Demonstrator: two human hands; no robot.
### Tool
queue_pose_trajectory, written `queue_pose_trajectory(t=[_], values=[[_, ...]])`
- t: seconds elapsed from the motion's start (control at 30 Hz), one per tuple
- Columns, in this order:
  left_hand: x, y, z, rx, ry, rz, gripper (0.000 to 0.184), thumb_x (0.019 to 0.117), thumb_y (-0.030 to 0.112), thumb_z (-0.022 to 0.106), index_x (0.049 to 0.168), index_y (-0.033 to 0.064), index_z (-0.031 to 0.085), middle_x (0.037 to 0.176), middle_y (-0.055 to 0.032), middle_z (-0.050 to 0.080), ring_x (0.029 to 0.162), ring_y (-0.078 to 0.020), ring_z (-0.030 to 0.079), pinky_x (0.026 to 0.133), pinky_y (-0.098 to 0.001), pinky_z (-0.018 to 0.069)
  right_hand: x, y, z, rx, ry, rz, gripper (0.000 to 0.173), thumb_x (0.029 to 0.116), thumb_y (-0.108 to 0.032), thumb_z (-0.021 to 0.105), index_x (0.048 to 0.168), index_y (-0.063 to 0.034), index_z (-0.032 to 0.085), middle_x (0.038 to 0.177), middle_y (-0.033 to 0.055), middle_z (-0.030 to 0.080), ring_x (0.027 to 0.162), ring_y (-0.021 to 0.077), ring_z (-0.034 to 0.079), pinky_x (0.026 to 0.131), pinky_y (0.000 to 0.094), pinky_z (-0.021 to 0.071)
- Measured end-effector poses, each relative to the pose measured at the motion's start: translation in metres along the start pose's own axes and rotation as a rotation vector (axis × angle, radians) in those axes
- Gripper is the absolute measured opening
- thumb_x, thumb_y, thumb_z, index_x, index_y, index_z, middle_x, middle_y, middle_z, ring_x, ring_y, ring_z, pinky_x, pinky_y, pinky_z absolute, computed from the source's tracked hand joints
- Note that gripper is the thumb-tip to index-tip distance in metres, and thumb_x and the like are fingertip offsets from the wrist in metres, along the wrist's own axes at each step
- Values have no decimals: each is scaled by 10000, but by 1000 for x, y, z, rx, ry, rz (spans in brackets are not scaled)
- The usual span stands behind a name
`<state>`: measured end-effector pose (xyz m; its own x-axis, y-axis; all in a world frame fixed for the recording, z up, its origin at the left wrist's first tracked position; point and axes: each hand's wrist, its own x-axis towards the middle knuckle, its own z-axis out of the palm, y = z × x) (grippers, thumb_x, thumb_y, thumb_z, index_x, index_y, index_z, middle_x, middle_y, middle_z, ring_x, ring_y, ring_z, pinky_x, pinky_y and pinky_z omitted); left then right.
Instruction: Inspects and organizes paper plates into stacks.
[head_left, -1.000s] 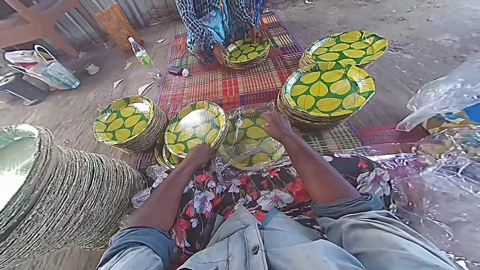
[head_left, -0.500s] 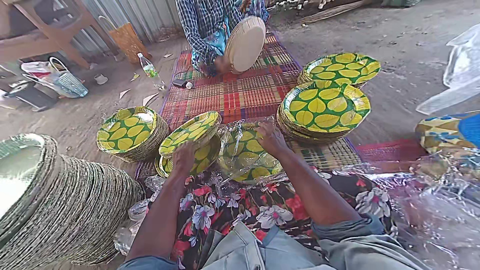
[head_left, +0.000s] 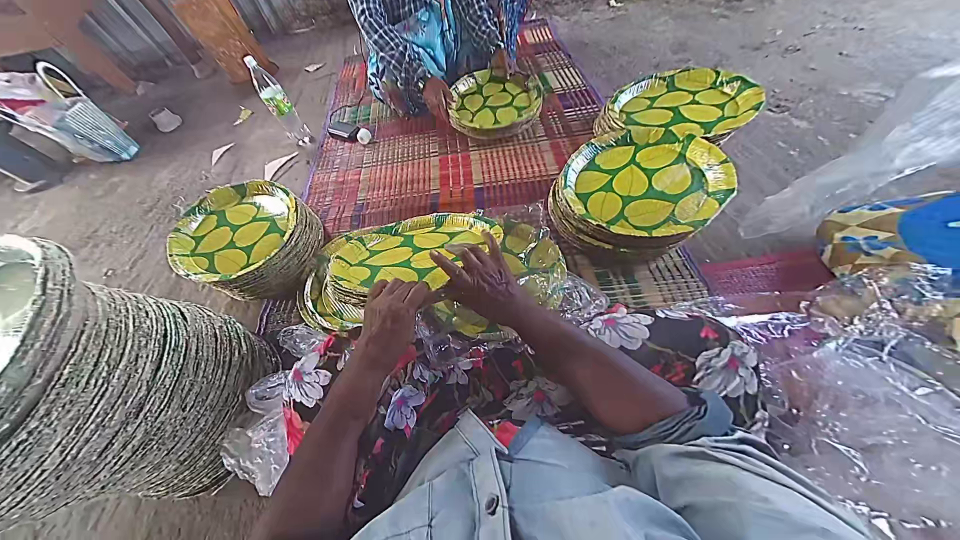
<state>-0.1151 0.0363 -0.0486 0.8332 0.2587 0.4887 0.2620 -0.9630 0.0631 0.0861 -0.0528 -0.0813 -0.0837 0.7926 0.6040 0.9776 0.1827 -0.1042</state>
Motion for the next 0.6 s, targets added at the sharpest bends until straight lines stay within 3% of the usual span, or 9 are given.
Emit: queue_pose_trajectory(t=[0.07,0.1,0.17,0.23,0.27,0.33,0.47,0.53,0.6], values=[[0,6,-3,18,-32,-5,217,960,-54,561,1101,-22,723,1042,-183,741,1019,-370,710,1015,-620,443,-6,9,6,-37,69,-71,434,924,-143,694,1350,-77,640,924,181,715,900,382,716,894,577,529],[1,7,-4,38,-24,-15,220,977,-33,557,1129,-21,716,1090,-183,738,1095,-376,696,1093,-664,369,-5,12,6,-35,103,-105,296,941,-111,665,1229,-50,690,869,172,709,843,371,716,812,537,555],[0,10,-6,77,83,-42,281,1024,74,549,1262,-13,670,1312,-189,675,1317,-399,580,1162,-723,231,0,13,-6,-31,117,-86,134,955,-90,646,1060,-33,705,866,172,699,840,374,708,767,538,547],[-1,9,-7,92,254,-33,455,1025,265,578,1377,-22,559,1492,-236,521,1454,-411,419,1185,-693,185,8,14,-29,-39,138,63,154,927,-138,700,1010,-9,709,924,193,709,880,388,706,768,560,539],[-3,9,-7,86,306,-26,536,1028,376,560,1387,-20,514,1511,-248,487,1471,-392,392,1204,-634,197,11,15,-43,-31,151,155,209,897,-146,735,1024,17,702,975,219,710,918,410,702,777,577,530],[-7,13,-5,36,252,-3,632,975,482,600,1326,-43,572,1421,-272,563,1349,-416,529,1120,-589,372,14,20,-76,-26,187,328,322,849,-129,774,1105,49,691,1100,249,708,1016,437,693,816,605,530],[-9,19,15,-117,-221,-50,640,842,289,827,1378,19,606,1373,-223,616,1297,-416,569,1049,-656,392,-4,21,-151,-106,333,435,388,849,-151,771,1165,58,690,1104,253,721,1024,424,703,836,589,540],[-6,20,21,-138,-260,-141,366,905,154,769,1228,-1,693,1221,-233,679,1192,-437,617,987,-655,440,-29,22,-192,-19,395,432,514,853,-233,785,1228,86,636,1130,245,710,1061,320,699,920,507,544],[5,22,16,-143,-297,-340,177,991,87,636,1086,-38,718,1098,-260,696,1115,-459,639,956,-637,470,-59,17,-230,150,449,420,678,814,-274,820,1313,100,554,1208,128,686,1135,75,653,1017,289,530]])
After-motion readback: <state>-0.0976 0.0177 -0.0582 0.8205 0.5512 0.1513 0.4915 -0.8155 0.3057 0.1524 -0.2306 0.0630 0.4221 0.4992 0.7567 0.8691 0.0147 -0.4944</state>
